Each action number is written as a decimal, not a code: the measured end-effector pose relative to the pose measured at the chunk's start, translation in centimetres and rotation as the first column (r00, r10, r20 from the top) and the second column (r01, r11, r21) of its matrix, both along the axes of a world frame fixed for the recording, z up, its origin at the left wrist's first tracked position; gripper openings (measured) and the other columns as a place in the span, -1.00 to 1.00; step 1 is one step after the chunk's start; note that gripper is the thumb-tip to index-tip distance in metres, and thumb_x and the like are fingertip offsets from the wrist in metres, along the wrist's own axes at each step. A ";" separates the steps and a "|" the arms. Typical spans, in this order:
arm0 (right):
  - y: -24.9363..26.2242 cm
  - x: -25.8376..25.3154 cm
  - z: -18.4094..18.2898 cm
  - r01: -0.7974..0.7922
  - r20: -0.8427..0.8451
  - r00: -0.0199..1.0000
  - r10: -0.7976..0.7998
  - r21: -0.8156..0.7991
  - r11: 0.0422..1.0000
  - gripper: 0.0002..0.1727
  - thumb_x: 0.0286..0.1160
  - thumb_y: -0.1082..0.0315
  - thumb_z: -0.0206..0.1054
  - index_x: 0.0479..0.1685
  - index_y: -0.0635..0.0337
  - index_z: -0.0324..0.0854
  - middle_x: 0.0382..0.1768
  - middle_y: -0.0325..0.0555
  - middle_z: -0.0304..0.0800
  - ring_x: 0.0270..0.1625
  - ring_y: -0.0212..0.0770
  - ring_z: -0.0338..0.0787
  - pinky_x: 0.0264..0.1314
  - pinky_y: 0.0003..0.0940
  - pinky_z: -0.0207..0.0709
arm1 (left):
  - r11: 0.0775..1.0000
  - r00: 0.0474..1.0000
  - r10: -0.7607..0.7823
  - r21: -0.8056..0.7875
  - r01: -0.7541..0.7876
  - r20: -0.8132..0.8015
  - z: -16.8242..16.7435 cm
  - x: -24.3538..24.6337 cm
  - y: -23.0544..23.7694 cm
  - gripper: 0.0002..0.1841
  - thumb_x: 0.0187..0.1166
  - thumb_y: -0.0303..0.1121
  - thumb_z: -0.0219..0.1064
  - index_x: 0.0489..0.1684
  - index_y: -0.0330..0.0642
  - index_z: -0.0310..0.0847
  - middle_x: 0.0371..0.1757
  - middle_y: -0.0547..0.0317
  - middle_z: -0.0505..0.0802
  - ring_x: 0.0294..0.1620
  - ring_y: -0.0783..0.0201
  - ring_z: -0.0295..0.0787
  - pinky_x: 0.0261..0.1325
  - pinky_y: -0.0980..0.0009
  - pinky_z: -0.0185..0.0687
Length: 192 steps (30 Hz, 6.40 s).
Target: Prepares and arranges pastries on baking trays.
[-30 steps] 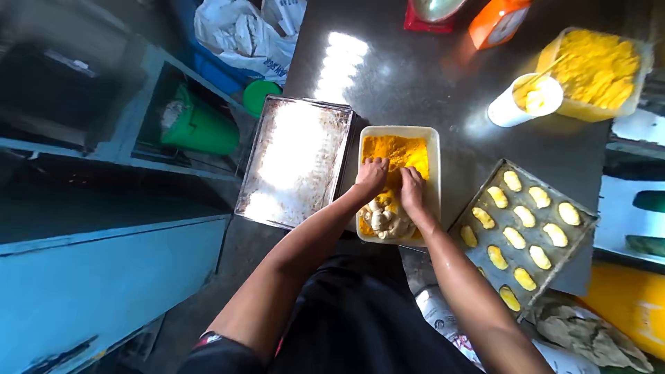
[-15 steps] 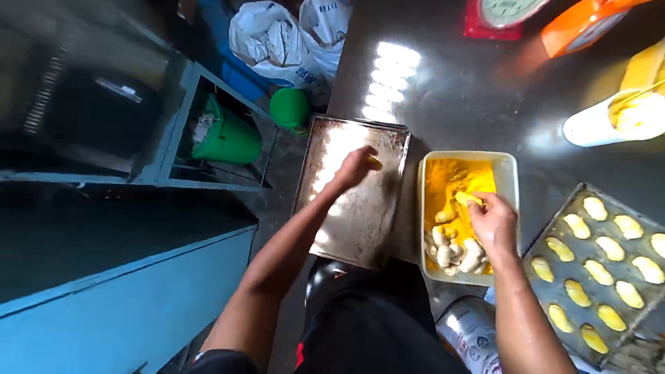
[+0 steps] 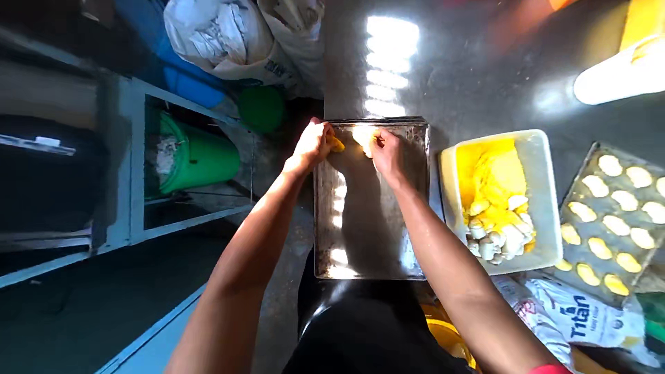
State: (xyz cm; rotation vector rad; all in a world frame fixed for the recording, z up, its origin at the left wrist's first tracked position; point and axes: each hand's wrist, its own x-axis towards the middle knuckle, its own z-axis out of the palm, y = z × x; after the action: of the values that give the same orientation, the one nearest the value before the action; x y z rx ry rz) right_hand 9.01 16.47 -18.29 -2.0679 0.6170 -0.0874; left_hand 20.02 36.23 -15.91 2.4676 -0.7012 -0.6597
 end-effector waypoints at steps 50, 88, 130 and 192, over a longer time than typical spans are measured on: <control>-31.9 -24.0 0.0 -0.218 -0.290 0.944 0.154 -0.201 0.955 -0.54 0.37 0.39 0.49 0.34 0.02 0.74 0.28 0.17 0.65 0.33 0.18 0.68 0.29 0.18 0.65 | 0.950 0.924 0.313 0.056 -0.308 -0.219 -0.9 -28.3 -37.6 -0.48 0.41 -0.21 0.55 0.30 -0.25 0.56 0.42 -0.27 0.62 0.28 -0.18 0.73 0.25 -0.14 0.75; -9.4 -4.7 2.5 -0.011 0.044 0.999 0.001 0.211 0.977 -0.71 0.58 0.32 0.38 0.17 0.25 0.73 -0.10 0.01 0.90 -0.16 -0.18 0.94 0.01 -0.13 0.89 | 0.950 0.918 0.284 -0.047 -0.308 -0.277 2.6 -9.4 -0.9 -0.67 0.58 -0.19 0.46 0.17 -0.15 0.72 -0.11 -0.02 0.89 -0.13 0.06 0.87 0.07 -0.10 0.79; -9.1 -4.9 0.7 -0.183 0.129 0.957 0.258 -0.422 0.888 -0.71 0.50 0.41 0.42 0.18 0.22 0.74 0.15 0.10 0.80 0.36 0.10 0.71 0.56 -0.03 0.52 | 0.992 0.946 -0.122 0.068 0.107 0.299 0.1 -9.6 0.3 -0.69 0.57 -0.62 0.23 0.06 -0.08 0.83 0.14 0.01 0.77 0.36 -0.05 0.59 0.48 0.06 0.50; -29.5 -27.2 1.0 -0.240 -0.279 0.939 0.199 -0.122 0.963 -0.37 0.44 0.48 0.42 0.61 0.13 0.51 0.42 0.22 0.65 0.48 0.24 0.64 0.50 0.22 0.54 | 0.966 0.954 0.236 0.147 -0.211 -0.185 1.0 -31.5 -36.0 -0.47 0.49 -0.37 0.44 0.48 -0.24 0.52 0.33 -0.31 0.74 0.31 -0.28 0.74 0.28 -0.26 0.69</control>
State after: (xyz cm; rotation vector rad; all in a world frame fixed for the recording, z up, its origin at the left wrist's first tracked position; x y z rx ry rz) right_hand -18.17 -13.02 -17.24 -2.3067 0.5464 0.2845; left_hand -11.44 0.20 -14.89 2.4984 -0.3044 -0.8714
